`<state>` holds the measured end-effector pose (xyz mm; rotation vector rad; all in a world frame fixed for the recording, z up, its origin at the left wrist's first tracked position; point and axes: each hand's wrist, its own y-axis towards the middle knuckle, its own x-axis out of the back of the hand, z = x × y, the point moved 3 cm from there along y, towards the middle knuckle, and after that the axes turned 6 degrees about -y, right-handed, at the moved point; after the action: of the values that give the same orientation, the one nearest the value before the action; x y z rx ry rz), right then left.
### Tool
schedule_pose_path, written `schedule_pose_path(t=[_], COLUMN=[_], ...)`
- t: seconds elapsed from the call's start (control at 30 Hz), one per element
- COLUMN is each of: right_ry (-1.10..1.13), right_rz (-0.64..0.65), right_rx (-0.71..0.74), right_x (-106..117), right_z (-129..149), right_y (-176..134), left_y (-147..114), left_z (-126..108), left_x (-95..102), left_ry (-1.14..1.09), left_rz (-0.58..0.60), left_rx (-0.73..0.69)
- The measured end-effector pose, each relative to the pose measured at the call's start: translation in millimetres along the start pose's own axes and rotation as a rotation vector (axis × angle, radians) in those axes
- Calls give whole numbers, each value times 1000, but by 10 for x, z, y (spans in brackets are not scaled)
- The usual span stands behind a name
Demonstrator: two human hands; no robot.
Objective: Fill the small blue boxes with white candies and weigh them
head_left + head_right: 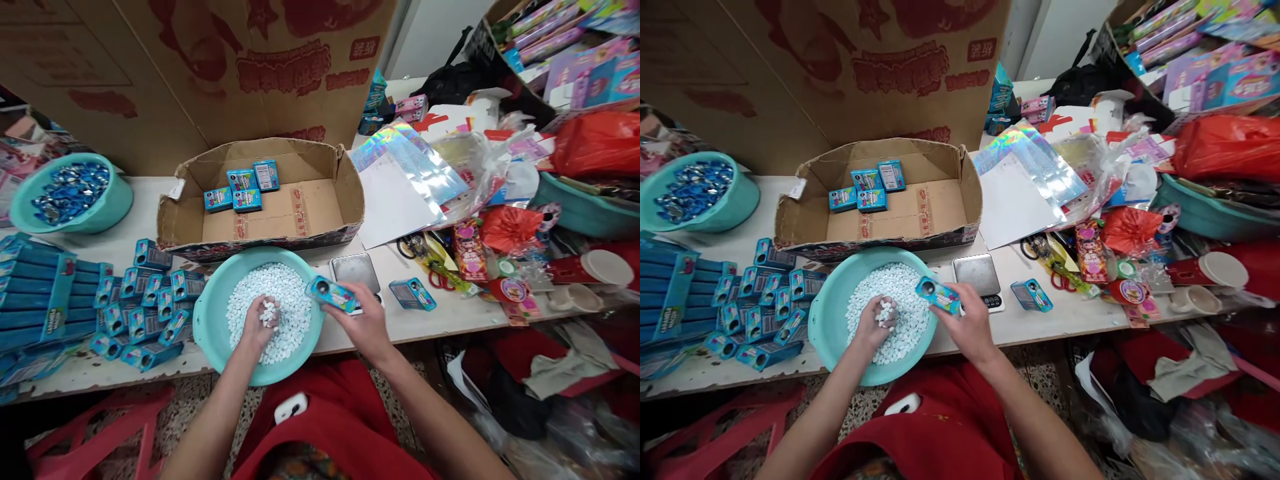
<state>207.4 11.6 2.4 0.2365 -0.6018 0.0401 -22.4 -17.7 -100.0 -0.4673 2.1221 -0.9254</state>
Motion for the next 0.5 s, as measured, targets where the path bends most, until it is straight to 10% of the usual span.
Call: schedule_pose_path(t=[0.27, 0.5], right_ry=[-146, -184], right_rz=[258, 255], right_rx=[135, 139], right_x=[-614, -647], right_z=[249, 327], right_y=[-163, -109], left_y=[-632, -657], left_z=[-441, -409], left_x=[-755, -879], left_ry=[-67, -1], left_rz=[194, 80], left_rx=[-538, -723])
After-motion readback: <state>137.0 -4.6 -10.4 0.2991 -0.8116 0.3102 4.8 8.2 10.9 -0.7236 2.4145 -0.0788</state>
